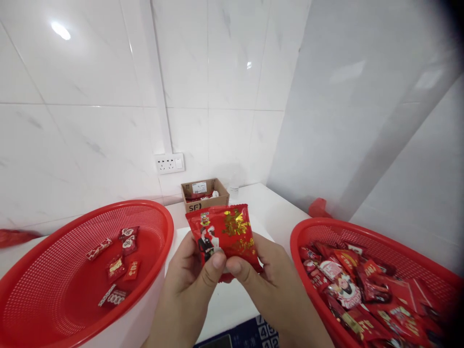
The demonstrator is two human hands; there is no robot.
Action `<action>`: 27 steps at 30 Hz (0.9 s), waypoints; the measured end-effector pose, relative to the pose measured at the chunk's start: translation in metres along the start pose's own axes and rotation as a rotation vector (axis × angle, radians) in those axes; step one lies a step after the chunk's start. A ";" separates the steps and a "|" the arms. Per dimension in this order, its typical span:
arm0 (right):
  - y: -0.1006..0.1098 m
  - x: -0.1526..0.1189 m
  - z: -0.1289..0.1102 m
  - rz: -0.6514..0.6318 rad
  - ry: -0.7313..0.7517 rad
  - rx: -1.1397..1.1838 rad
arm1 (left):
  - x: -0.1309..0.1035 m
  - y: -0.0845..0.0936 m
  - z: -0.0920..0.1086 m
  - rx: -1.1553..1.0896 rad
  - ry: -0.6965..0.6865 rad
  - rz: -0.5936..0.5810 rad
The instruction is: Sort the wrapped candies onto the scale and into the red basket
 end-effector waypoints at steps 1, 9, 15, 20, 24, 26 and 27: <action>0.001 0.000 -0.001 0.012 0.010 0.005 | 0.000 0.001 0.000 0.026 -0.006 0.003; 0.001 -0.002 -0.009 0.015 0.050 0.033 | -0.004 0.000 0.003 0.146 -0.013 -0.002; -0.001 -0.003 -0.004 -0.023 0.005 0.030 | -0.004 0.001 0.006 0.143 -0.025 0.009; 0.002 -0.004 -0.009 0.010 0.033 -0.001 | -0.004 -0.001 0.001 0.164 -0.011 -0.022; 0.009 -0.001 -0.016 0.094 0.042 0.123 | -0.003 -0.002 0.005 0.191 -0.072 -0.050; 0.009 0.000 -0.016 0.095 0.037 0.207 | -0.002 0.001 0.006 0.214 -0.090 -0.031; 0.008 0.000 -0.015 0.081 0.033 0.238 | -0.002 0.003 0.005 0.213 -0.091 -0.025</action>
Point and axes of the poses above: each hand's wrist, its own x-axis towards the middle knuckle, its own y-axis out of the back of the hand, z = x × y, the point moved 10 cm from there along x, towards the middle knuckle, and after that the axes turned 5 degrees about z, right-handed, at the moved point
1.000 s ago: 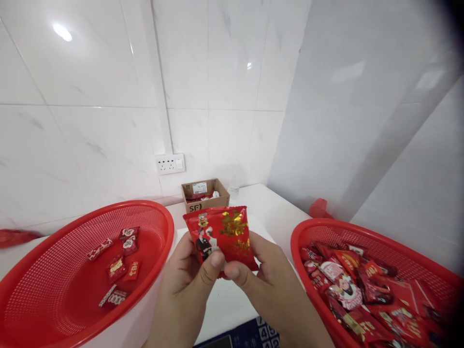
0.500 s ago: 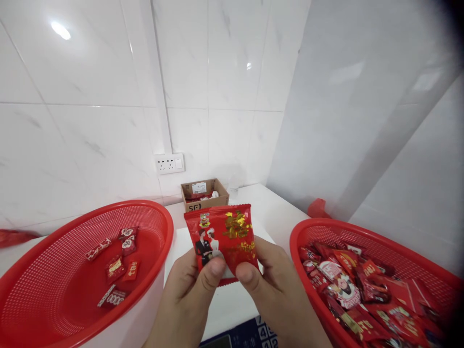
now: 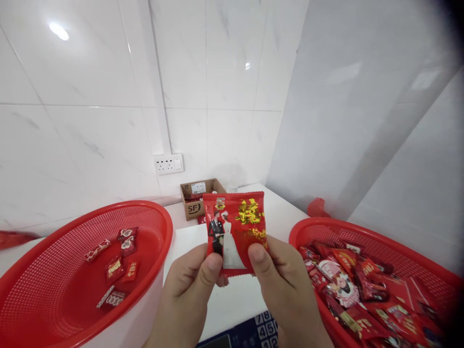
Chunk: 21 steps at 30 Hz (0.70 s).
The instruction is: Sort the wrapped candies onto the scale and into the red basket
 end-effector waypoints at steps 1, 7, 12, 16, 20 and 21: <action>-0.001 0.000 0.001 -0.020 -0.009 0.025 | 0.000 0.001 -0.001 -0.008 -0.001 -0.001; -0.003 -0.002 0.008 -0.088 -0.047 0.008 | 0.001 0.000 -0.006 -0.040 0.031 -0.018; -0.001 -0.001 0.003 -0.057 0.016 -0.120 | 0.002 -0.007 -0.003 -0.073 0.060 -0.027; -0.003 -0.001 0.010 -0.070 -0.009 -0.204 | 0.001 -0.009 -0.002 -0.105 0.072 -0.026; 0.002 0.000 0.014 -0.034 -0.028 -0.253 | 0.001 -0.005 0.001 -0.096 0.044 0.008; 0.003 0.000 0.014 -0.025 -0.023 -0.261 | 0.001 -0.004 0.002 -0.075 0.035 0.020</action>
Point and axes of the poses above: each hand's wrist, its own x-axis towards the middle knuckle, its own y-axis out of the back of the hand, z = x × y, the point moved 10 cm from there along x, towards the middle knuckle, and after that the axes turned 5 degrees about z, right-handed, at the moved point
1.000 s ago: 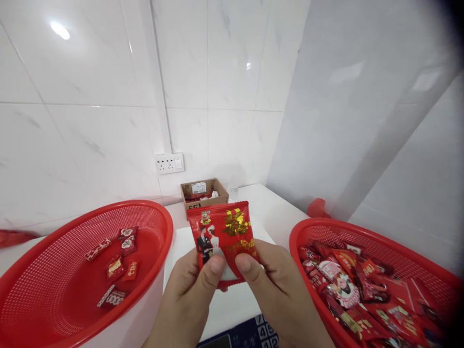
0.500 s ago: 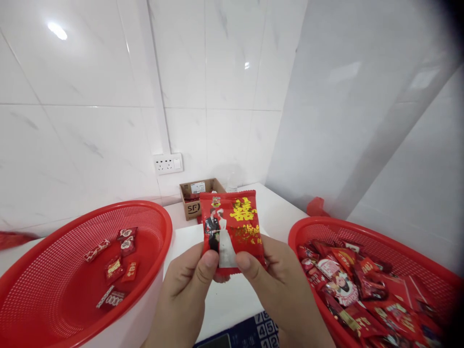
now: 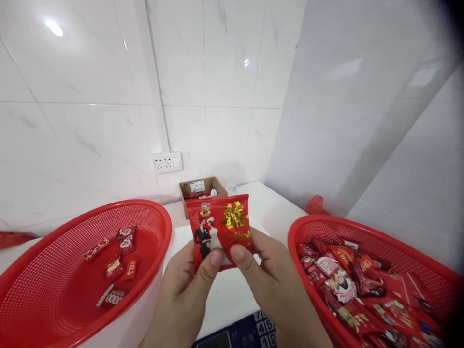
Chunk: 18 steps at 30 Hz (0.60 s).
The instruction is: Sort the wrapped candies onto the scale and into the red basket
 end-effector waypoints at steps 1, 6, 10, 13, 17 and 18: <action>0.000 0.000 -0.001 0.005 0.005 -0.007 | 0.000 0.000 0.000 0.021 -0.003 0.008; 0.002 -0.001 -0.001 0.026 -0.009 -0.104 | 0.003 0.005 0.002 0.049 -0.043 0.080; 0.003 0.003 0.009 -0.010 -0.028 -0.302 | -0.001 0.031 0.030 -0.069 -0.342 0.276; 0.012 0.009 0.025 0.014 -0.080 -0.510 | -0.011 0.045 0.044 -0.138 -0.484 0.372; 0.010 0.008 0.025 -0.010 -0.061 -0.501 | -0.022 0.049 0.054 -0.170 -0.549 0.427; 0.004 0.005 0.021 -0.056 -0.038 -0.465 | -0.024 0.049 0.057 -0.177 -0.564 0.440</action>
Point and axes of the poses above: each hand's wrist, its own x-axis towards the middle knuckle, its own y-axis out of the back of the hand, z = x × y, the point moved 10 cm from there along x, towards the middle knuckle, and after that the axes turned 5 degrees about z, right-handed, at the moved point
